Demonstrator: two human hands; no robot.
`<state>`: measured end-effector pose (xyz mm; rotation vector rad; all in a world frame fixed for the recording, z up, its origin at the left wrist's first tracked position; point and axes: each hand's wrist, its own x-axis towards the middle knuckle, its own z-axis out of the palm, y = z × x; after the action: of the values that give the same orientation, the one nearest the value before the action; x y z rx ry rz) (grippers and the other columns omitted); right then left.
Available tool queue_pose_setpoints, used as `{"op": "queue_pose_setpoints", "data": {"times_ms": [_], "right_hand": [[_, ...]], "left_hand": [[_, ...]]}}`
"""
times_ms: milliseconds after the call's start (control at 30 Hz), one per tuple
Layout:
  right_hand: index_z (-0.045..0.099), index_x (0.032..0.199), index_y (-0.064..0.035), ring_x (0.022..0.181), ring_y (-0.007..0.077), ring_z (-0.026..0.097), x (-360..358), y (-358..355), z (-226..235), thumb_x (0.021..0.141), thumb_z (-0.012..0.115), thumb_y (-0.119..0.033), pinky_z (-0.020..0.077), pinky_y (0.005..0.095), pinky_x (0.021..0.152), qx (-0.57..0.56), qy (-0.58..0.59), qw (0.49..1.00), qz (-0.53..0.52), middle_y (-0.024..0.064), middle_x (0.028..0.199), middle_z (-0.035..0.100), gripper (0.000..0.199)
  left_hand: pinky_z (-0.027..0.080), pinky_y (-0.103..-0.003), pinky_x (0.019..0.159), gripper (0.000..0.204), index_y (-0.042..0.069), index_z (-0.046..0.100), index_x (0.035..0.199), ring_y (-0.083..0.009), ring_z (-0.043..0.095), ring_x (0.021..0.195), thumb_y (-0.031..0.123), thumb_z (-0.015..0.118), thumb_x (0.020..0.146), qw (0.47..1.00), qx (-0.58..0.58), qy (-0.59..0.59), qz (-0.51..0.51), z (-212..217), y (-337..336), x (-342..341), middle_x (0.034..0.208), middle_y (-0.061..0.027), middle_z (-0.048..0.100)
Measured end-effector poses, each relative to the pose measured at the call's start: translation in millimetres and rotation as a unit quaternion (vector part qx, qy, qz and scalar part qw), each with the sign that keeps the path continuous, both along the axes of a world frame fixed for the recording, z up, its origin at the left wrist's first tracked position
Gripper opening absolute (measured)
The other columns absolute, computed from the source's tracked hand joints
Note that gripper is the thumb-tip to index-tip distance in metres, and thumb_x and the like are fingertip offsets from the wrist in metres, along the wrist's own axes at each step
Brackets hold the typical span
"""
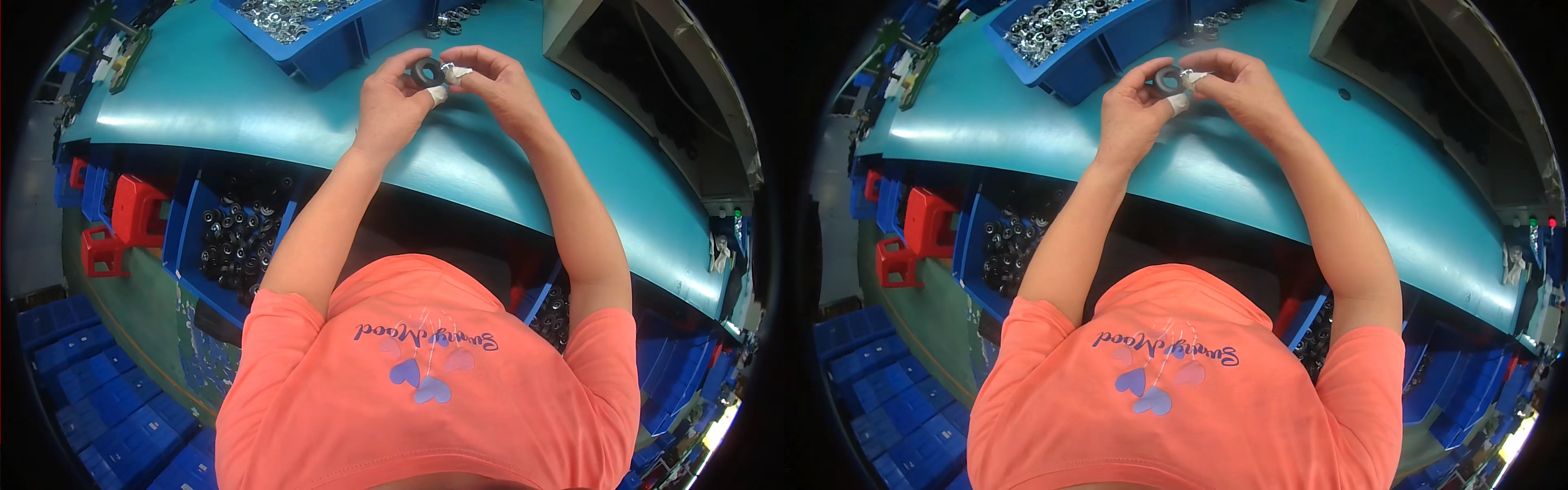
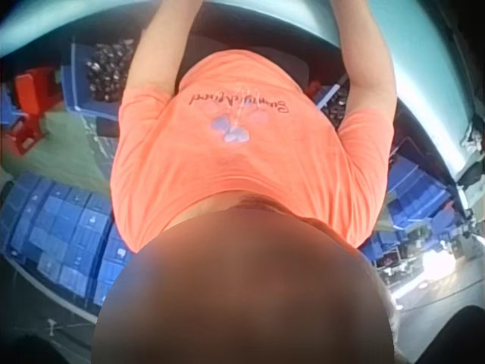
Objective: Assembling small mechanical components, specifically inserting small silver parts into bearings or rings at a workstation.
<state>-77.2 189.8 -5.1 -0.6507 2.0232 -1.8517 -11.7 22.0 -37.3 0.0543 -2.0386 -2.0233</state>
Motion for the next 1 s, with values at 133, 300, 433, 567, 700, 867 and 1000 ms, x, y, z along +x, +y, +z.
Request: {"op": "queue_pose_setpoints", "data": {"times_ms": [133,300,433,567,700,867,1000], "right_hand": [[0.066,0.122,0.0000,0.100,0.0167,0.066,2.9,4.7,0.6,0.085,0.062,-0.013,0.0516,0.0306,0.092,-0.014,-0.042,0.999,0.019,0.0091,0.112,0.068,0.039],[0.061,0.127,0.0044,0.104,0.0182,0.066,-3.2,7.5,-15.7,0.091,0.063,-0.013,0.0514,0.0315,0.097,-0.100,-0.155,0.981,0.067,0.0113,0.117,0.066,0.040],[0.058,0.130,0.0051,0.108,0.0205,0.065,-2.3,7.0,-18.9,0.095,0.063,-0.013,0.0516,0.0328,0.099,-0.144,-0.211,0.963,0.083,0.0137,0.118,0.066,0.040],[0.058,0.130,0.0054,0.110,0.0215,0.064,-0.7,5.2,-17.8,0.096,0.060,-0.011,0.0520,0.0340,0.101,-0.157,-0.240,0.955,0.071,0.0146,0.120,0.065,0.038],[0.058,0.129,0.0051,0.111,0.0212,0.064,0.2,3.3,-17.7,0.096,0.059,-0.009,0.0520,0.0341,0.102,-0.159,-0.252,0.953,0.058,0.0148,0.123,0.064,0.037],[0.059,0.129,0.0045,0.111,0.0211,0.064,0.7,2.1,-19.1,0.094,0.059,-0.006,0.0518,0.0333,0.102,-0.169,-0.257,0.950,0.053,0.0146,0.123,0.064,0.036],[0.059,0.130,0.0034,0.110,0.0199,0.064,0.4,3.7,-21.1,0.092,0.061,-0.004,0.0509,0.0323,0.101,-0.177,-0.234,0.955,0.045,0.0136,0.122,0.064,0.039]], "left_hand": [[0.053,-0.022,0.077,0.054,0.001,0.059,0.132,-0.0090,0.065,0.087,0.000,0.076,0.080,0.999,-0.032,0.019,-0.003,2.3,-0.6,1.1,0.100,-0.0046,0.069],[0.053,-0.023,0.075,0.047,0.000,0.061,0.122,-0.0095,0.064,0.086,0.007,0.079,0.080,0.996,-0.041,0.060,0.051,4.2,9.0,4.3,0.098,-0.0050,0.068],[0.053,-0.023,0.072,0.044,0.000,0.061,0.115,-0.0089,0.064,0.082,0.010,0.082,0.078,0.989,-0.121,0.054,0.069,11.1,10.7,8.0,0.094,-0.0052,0.068],[0.053,-0.022,0.068,0.046,0.000,0.061,0.115,-0.0076,0.062,0.077,0.011,0.084,0.076,0.982,-0.142,0.083,0.095,6.0,11.0,5.8,0.091,-0.0049,0.068],[0.053,-0.022,0.067,0.046,0.000,0.061,0.114,-0.0075,0.063,0.076,0.011,0.084,0.076,0.979,-0.165,0.072,0.099,3.9,9.2,5.7,0.088,-0.0049,0.068],[0.054,-0.022,0.069,0.046,-0.001,0.060,0.115,-0.0089,0.065,0.079,0.010,0.084,0.077,0.985,-0.136,0.067,0.086,5.5,9.3,6.8,0.091,-0.0053,0.068],[0.055,-0.026,0.080,0.046,-0.003,0.058,0.122,-0.0121,0.065,0.091,0.005,0.079,0.081,0.999,0.026,0.042,0.004,2.4,4.6,3.0,0.104,-0.0078,0.067]]}}
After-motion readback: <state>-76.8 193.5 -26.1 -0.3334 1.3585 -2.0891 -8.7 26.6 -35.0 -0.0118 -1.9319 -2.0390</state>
